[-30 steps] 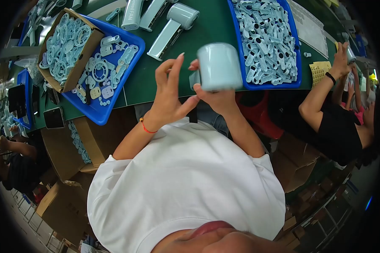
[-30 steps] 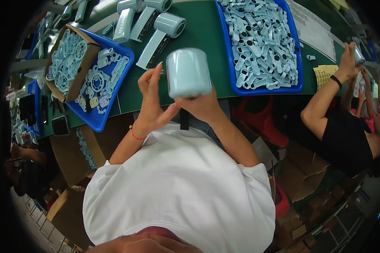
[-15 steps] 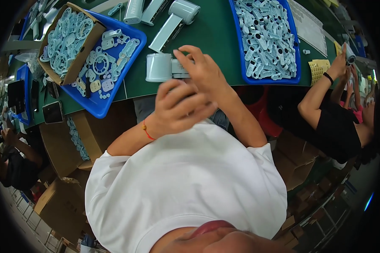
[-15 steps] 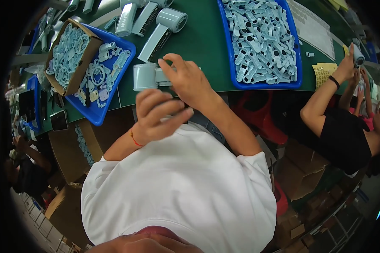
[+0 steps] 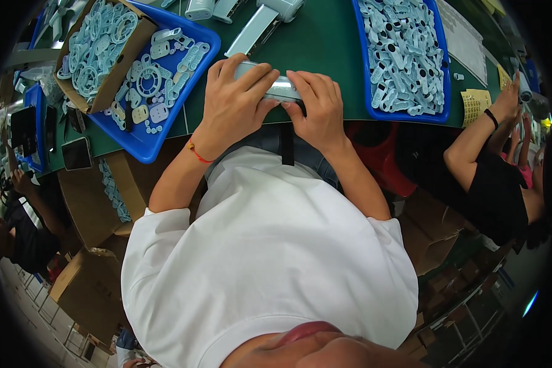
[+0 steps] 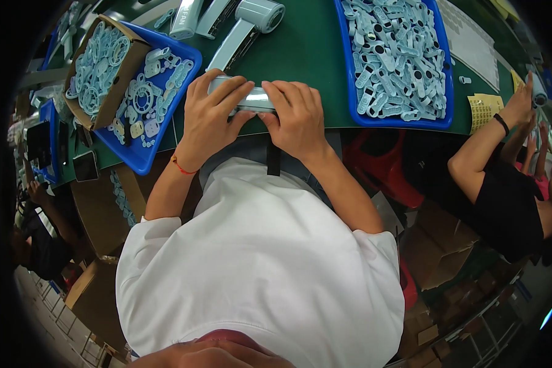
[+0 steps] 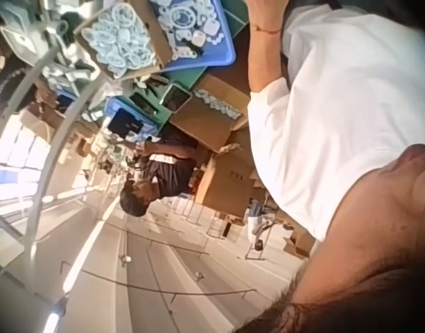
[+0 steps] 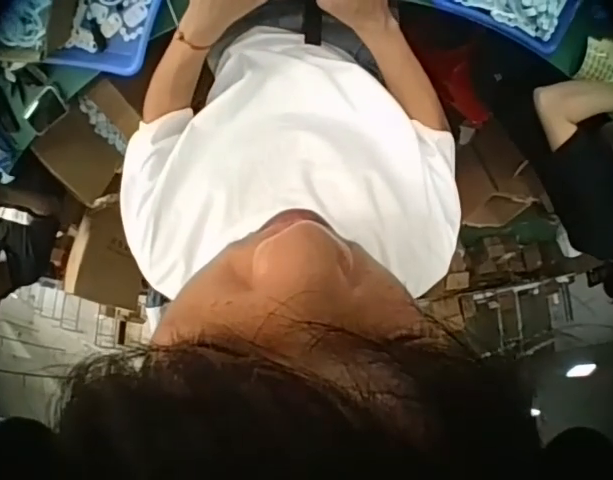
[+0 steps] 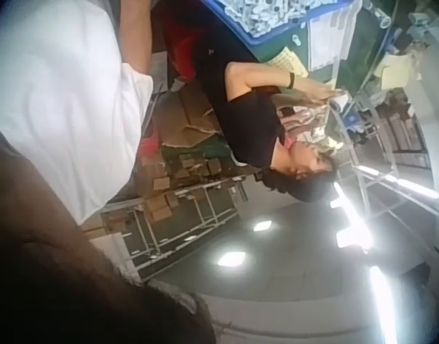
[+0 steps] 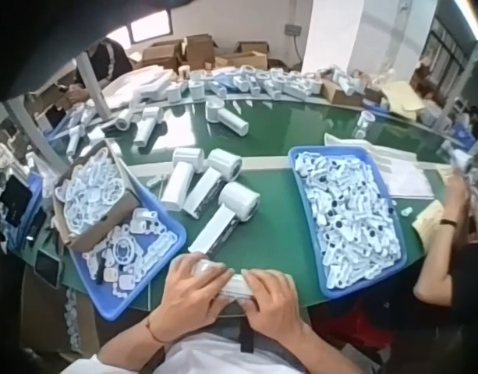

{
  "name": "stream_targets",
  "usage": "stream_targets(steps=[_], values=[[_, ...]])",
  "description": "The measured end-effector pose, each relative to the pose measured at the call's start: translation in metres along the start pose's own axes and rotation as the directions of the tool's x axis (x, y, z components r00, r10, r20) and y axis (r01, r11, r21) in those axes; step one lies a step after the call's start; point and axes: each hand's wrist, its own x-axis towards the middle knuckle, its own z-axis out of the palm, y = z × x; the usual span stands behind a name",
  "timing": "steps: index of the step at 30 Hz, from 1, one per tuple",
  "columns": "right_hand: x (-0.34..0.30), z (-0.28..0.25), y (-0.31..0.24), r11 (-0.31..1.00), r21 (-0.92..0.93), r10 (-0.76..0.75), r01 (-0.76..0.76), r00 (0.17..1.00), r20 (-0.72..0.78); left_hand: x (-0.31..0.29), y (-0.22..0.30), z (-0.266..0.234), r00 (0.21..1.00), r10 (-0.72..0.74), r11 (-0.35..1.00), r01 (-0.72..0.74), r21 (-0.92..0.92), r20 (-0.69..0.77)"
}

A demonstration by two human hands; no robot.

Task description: Assembling plastic components for a handheld device on a factory production line.

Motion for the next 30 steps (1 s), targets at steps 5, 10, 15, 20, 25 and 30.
stream_targets(steps=[5, 10, 15, 20, 25, 30], values=[[0.001, 0.000, 0.003, 0.999, -0.018, -0.040, 0.040, 0.999, 0.002, 0.002, 0.000, -0.003, 0.998, 0.064, 0.997, -0.062, 0.054, -0.021], [0.002, -0.001, 0.004, 0.989, -0.102, -0.106, 0.107, 0.994, 0.012, 0.004, -0.002, -0.001, 0.996, 0.087, 0.991, -0.088, 0.099, 0.009], [-0.001, 0.005, 0.003, 0.996, -0.075, -0.055, 0.053, 0.998, -0.034, 0.000, -0.001, 0.005, 0.995, 0.074, 0.994, -0.068, 0.082, -0.071], [0.002, 0.005, 0.006, 0.997, -0.042, -0.062, 0.060, 0.997, -0.052, 0.002, 0.001, 0.006, 0.995, 0.038, 0.998, -0.032, 0.060, -0.092], [0.009, -0.011, 0.003, 0.997, -0.024, -0.067, 0.069, 0.996, 0.060, 0.005, -0.002, -0.001, 0.998, 0.029, 1.000, -0.028, 0.008, -0.064], [0.005, -0.027, -0.004, 0.249, 0.690, 0.371, -0.680, 0.725, 0.580, -0.014, 0.019, 0.015, 0.805, -0.557, 0.623, 0.243, -0.743, -0.204]])
